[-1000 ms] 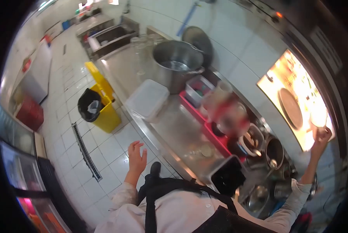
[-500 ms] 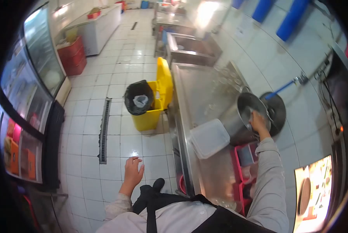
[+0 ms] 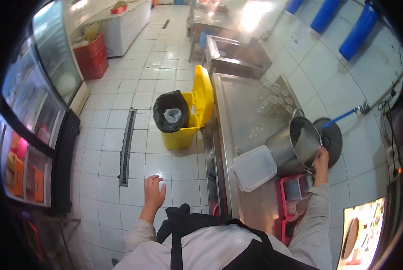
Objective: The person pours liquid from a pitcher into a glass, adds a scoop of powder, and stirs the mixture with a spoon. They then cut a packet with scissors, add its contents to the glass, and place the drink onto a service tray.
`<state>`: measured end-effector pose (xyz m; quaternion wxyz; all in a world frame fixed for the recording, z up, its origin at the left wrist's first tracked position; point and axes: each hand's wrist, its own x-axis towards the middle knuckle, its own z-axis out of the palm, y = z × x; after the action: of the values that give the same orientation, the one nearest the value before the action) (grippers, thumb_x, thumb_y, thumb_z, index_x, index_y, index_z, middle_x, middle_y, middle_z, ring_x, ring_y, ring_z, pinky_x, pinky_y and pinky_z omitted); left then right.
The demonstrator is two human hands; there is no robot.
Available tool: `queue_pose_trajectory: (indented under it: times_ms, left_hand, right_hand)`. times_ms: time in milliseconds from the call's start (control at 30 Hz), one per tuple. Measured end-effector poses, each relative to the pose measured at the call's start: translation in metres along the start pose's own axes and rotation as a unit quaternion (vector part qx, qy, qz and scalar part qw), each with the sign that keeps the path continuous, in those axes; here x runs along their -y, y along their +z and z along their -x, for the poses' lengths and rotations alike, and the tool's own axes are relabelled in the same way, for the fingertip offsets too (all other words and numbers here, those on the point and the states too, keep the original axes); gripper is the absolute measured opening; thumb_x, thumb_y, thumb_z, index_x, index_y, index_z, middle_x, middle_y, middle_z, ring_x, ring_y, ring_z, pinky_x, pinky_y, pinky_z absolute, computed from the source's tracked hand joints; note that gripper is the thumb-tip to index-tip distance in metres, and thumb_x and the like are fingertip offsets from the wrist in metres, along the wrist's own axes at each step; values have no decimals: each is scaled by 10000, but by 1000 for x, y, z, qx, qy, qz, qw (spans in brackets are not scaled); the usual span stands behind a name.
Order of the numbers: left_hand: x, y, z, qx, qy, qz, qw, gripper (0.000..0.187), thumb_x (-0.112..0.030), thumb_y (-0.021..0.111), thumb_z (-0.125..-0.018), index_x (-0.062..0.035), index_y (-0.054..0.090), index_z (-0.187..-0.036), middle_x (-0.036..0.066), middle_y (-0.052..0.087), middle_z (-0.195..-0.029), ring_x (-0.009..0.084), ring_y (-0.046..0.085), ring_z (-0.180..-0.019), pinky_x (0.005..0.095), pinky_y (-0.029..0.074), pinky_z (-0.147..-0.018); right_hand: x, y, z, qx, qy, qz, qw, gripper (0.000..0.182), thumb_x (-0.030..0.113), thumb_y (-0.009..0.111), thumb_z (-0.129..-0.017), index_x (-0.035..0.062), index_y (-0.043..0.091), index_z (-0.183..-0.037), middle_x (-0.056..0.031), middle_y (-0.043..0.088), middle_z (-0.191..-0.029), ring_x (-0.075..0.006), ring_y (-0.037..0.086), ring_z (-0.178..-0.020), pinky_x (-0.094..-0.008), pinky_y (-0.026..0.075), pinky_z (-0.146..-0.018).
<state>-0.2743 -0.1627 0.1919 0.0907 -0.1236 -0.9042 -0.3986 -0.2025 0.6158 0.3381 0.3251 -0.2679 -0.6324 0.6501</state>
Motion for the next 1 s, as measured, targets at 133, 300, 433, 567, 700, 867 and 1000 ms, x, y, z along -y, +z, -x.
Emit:
queue_pose_trajectory:
  times_ms: [133, 300, 433, 567, 700, 867, 1000]
  left_hand:
    - [-29, 27, -37, 64, 62, 41, 995, 206, -124, 628, -803, -30, 577, -979, 171, 528, -1101, 347, 490, -1056, 438, 408, -903]
    - [-53, 68, -81, 131, 175, 43, 975, 213, -80, 606, -821, -23, 558, -1021, 191, 521, -1132, 362, 477, -1096, 433, 377, -951]
    - [-76, 93, -105, 200, 221, 66, 952, 201, -73, 566, -866, 0, 549, -1052, 194, 501, -1170, 361, 460, -1134, 435, 354, -979]
    - [-104, 113, -116, 253, 267, 71, 927, 206, -82, 547, -874, 17, 547, -1055, 188, 493, -1180, 353, 454, -1138, 435, 352, -980]
    - [-138, 130, -108, 265, 305, 87, 911, 201, -84, 542, -875, 16, 551, -1049, 187, 486, -1198, 355, 454, -1138, 438, 348, -983]
    - [-162, 147, -89, 280, 330, 142, 890, 210, -72, 554, -864, 26, 553, -1050, 180, 471, -1239, 355, 445, -1150, 434, 345, -986]
    - [-182, 146, -69, 294, 349, 136, 879, 210, -64, 559, -860, 31, 553, -1047, 174, 471, -1241, 350, 442, -1153, 431, 347, -981]
  right_hand:
    - [79, -10, 92, -61, -95, -156, 981, 140, 101, 635, -856, 81, 588, -987, -11, 602, -901, -96, 548, -772, -213, 429, -641]
    - [143, -69, 223, -145, -175, -218, 949, 197, 73, 652, -832, 87, 589, -1018, -13, 617, -943, -123, 548, -788, -255, 426, -684]
    - [185, -77, 371, -266, -171, -88, 945, 200, 68, 669, -822, 79, 581, -1001, 1, 591, -881, -93, 519, -730, -217, 392, -624]
    - [181, -81, 481, -370, -91, 38, 924, 175, 50, 674, -811, 80, 557, -938, 13, 566, -830, -61, 491, -692, -192, 358, -597]
    - [159, -78, 567, -425, -23, 135, 895, 213, 23, 684, -788, 92, 538, -927, 31, 571, -811, -50, 505, -693, -185, 358, -606]
    - [137, -56, 611, -440, 47, 123, 888, 228, 5, 691, -765, 90, 537, -912, 15, 596, -780, -57, 544, -689, -185, 386, -623]
    - [112, -53, 621, -409, 67, 138, 900, 245, 0, 698, -764, 77, 522, -916, 5, 594, -755, -67, 552, -694, -195, 401, -622]
